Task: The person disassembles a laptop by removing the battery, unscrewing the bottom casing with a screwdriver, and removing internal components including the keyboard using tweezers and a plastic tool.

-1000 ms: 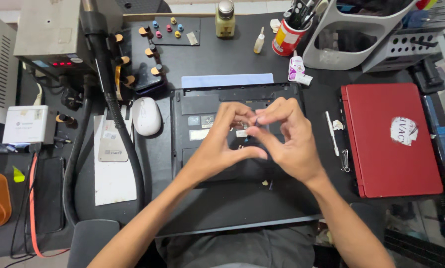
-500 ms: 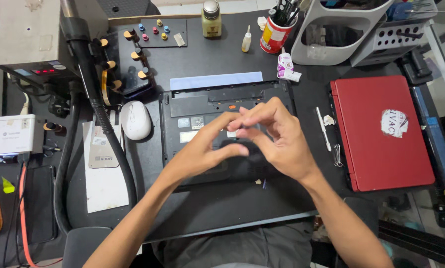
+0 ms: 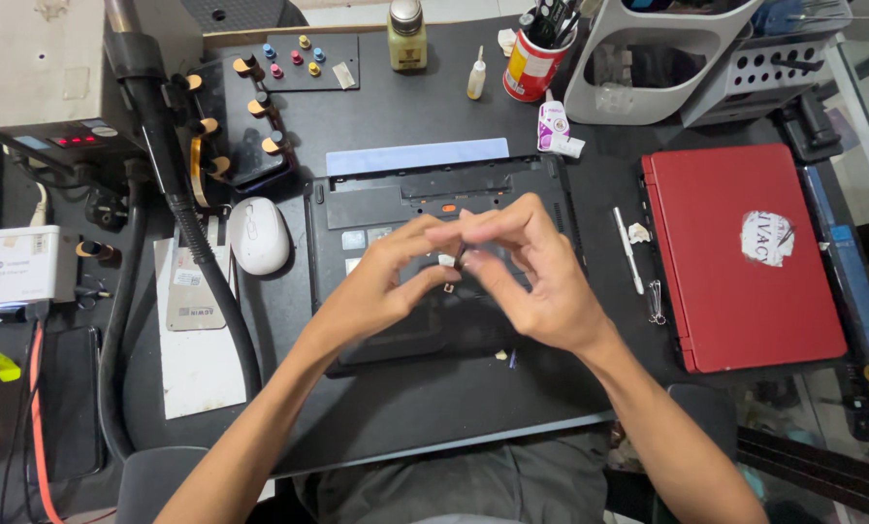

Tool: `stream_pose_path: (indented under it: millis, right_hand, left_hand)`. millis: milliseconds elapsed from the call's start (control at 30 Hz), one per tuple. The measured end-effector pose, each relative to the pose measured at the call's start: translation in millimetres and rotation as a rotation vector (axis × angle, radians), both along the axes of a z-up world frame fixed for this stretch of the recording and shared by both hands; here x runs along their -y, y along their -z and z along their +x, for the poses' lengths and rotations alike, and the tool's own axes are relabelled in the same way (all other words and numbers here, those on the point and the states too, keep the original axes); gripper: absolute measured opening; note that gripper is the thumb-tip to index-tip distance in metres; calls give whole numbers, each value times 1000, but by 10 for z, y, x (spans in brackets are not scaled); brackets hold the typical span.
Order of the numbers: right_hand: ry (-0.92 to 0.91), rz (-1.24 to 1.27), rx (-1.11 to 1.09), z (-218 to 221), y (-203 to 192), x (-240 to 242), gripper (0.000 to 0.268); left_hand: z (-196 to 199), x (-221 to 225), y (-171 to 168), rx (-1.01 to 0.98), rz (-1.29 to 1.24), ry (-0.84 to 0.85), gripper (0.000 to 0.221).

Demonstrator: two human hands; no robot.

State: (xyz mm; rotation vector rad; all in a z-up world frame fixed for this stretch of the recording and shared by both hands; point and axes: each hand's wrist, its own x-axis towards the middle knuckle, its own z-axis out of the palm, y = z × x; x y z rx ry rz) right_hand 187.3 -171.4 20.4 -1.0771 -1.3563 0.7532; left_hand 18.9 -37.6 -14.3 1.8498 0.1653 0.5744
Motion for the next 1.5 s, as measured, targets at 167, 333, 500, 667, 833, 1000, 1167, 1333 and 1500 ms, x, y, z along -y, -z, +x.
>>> stream_pose_path:
  millis: [167, 333, 500, 667, 833, 1000, 1167, 1333, 1500]
  right_hand:
    - [97, -15, 188, -49, 4, -19, 34]
    - [-61, 43, -12, -11, -89, -39, 36]
    - [65, -84, 68, -52, -86, -57, 41]
    - [53, -99, -89, 4, -144, 8, 45]
    - [66, -80, -34, 42, -175, 5, 45]
    - [91, -92, 14, 73, -213, 36, 45]
    - [91, -50, -73, 165, -270, 77, 44]
    - [88, -53, -106, 175, -282, 76, 46]
    - [99, -28, -105, 170, -314, 80, 46]
  left_hand:
    - [-16, 1, 103, -119, 123, -42, 53]
    - [-41, -71, 213, -355, 232, 60, 66]
    - [-24, -79, 313, -410, 301, 47, 69]
    - [-11, -30, 295, -351, 258, 33, 33]
    - [35, 22, 293, -383, 312, 2, 20]
    - [57, 69, 331, -343, 403, -44, 16]
    - [59, 87, 289, -315, 390, -57, 17]
    - [74, 143, 215, -309, 225, -91, 25]
    - [105, 146, 217, -258, 179, -83, 15]
